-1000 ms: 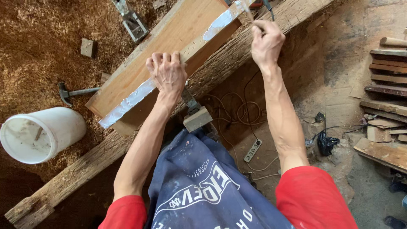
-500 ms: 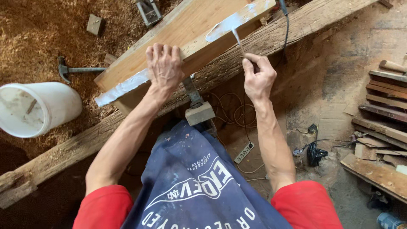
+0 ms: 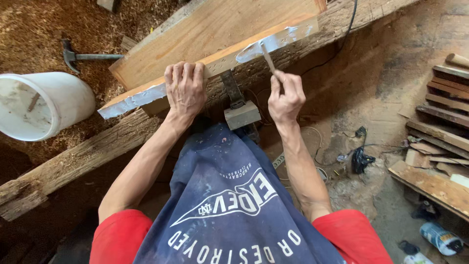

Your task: The person applies white glue to the edge of a wooden plank using a small stick. They then place a second plank on top of the glued edge and secure the assembly in a bench vise.

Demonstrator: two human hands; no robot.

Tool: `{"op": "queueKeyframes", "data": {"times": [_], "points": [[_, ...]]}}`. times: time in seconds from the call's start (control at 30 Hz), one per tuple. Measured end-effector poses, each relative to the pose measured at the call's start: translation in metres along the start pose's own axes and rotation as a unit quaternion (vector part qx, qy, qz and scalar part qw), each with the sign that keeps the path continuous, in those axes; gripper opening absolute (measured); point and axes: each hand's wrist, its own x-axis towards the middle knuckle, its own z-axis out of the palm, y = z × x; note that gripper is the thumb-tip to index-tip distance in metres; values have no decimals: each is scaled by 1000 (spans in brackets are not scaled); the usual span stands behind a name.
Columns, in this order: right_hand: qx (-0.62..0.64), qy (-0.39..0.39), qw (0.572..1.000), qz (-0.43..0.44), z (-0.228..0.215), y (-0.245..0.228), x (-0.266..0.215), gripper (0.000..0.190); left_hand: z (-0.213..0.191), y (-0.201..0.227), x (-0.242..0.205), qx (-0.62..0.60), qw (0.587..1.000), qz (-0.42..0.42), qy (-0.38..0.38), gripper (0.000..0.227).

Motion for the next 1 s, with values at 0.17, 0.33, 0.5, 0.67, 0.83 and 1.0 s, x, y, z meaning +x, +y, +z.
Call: {"op": "queueKeyframes", "data": {"times": [0.17, 0.33, 0.5, 0.67, 0.83, 1.0], "points": [[-35, 80, 996, 25, 3, 0, -1, 14, -5, 5, -3, -32, 999, -27, 26, 30], [-3, -11, 999, 41, -4, -16, -3, 13, -3, 7, 0, -26, 997, -58, 49, 35], [0, -55, 998, 30, 0, -29, 7, 14, -1, 10, -3, -28, 995, -75, 62, 35], [-2, -50, 998, 26, 5, -40, 5, 13, 1, 9, -7, -34, 994, -85, 57, 41], [18, -110, 993, -41, 11, -45, 2, 13, 26, 9, -17, 22, 994, -95, 54, 42], [45, -160, 986, 1, 18, -62, 2, 14, 41, 3, -17, -20, 993, -91, 71, 47]]}}
